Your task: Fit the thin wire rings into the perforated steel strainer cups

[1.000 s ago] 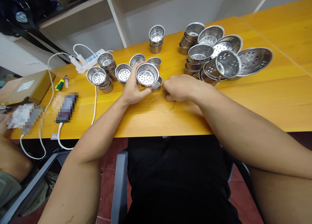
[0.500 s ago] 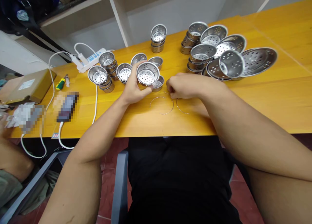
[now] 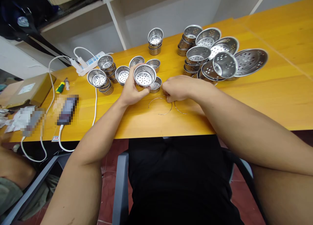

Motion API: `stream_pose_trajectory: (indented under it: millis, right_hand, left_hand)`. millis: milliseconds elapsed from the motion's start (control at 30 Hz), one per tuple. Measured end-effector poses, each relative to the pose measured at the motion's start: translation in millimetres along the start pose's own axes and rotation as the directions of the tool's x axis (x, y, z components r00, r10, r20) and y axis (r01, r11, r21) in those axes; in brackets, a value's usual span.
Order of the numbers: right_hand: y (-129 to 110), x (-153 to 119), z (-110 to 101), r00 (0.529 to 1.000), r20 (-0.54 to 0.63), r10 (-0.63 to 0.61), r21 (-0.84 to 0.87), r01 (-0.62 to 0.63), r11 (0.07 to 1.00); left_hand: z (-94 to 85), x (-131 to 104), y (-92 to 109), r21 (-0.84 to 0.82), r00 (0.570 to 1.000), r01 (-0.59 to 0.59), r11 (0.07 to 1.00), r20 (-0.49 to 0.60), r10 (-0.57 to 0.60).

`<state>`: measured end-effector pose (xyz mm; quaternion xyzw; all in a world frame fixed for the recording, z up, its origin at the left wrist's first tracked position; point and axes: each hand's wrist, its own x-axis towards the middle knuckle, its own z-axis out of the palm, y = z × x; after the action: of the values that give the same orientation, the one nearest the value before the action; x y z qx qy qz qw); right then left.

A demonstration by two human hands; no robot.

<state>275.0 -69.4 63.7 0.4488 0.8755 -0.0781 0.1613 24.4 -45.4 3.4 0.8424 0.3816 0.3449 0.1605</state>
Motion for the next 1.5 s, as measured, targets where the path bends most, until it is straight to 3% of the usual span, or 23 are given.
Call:
stream_pose_trajectory:
  millis: [200, 333, 467, 567, 700, 833, 933, 1033, 1233, 1500]
  right_hand:
    - [4, -8, -2, 0.999, -0.04, 0.011, 0.022, -0.01, 1.0]
    - [15, -13, -5, 0.983, -0.183, 0.019, 0.12, 0.003, 0.993]
    - [25, -16, -5, 0.94, -0.334, 0.071, 0.289, 0.03, 0.957]
    - [28, -19, -5, 0.879, -0.455, 0.139, 0.398, 0.062, 0.915]
    - [24, -24, -5, 0.746, -0.609, 0.27, 0.534, 0.135, 0.835]
    - [14, -20, -1, 0.642, -0.653, 0.402, 0.705, 0.32, 0.632]
    - [3, -11, 4, 0.592, -0.685, 0.425, 0.71, 0.41, 0.573]
    - [-7, -1, 10, 0.587, -0.724, 0.363, 0.66, 0.436, 0.611]
    - [-15, 11, 17, 0.514, -0.796, 0.318, 0.559, 0.424, 0.713]
    - [-19, 16, 20, 0.488, -0.809, 0.328, 0.547, 0.417, 0.726]
  left_hand:
    - [8.2, 1, -23, -0.024, 0.994, -0.099, 0.995, -0.041, 0.098]
    - [19.1, 3, -48, -0.061, 0.978, -0.189, 0.98, -0.098, 0.183]
    - [25.7, 3, -60, -0.072, 0.971, -0.207, 0.976, -0.135, 0.196]
    - [27.6, 2, -60, -0.088, 0.975, -0.192, 0.977, -0.131, 0.18]
    - [25.2, 2, -56, -0.147, 0.981, -0.159, 0.976, -0.13, 0.141]
    - [20.4, 1, -55, -0.137, 0.984, -0.162, 0.977, -0.102, 0.149]
    - [18.9, -1, -53, -0.12, 0.982, -0.18, 0.976, -0.086, 0.171]
    - [19.7, -3, -45, -0.12, 0.982, -0.184, 0.976, -0.06, 0.178]
    - [22.1, -5, -29, -0.161, 0.984, -0.174, 0.971, -0.056, 0.167]
    - [23.1, -1, -38, -0.127, 0.981, -0.192, 0.973, -0.024, 0.19]
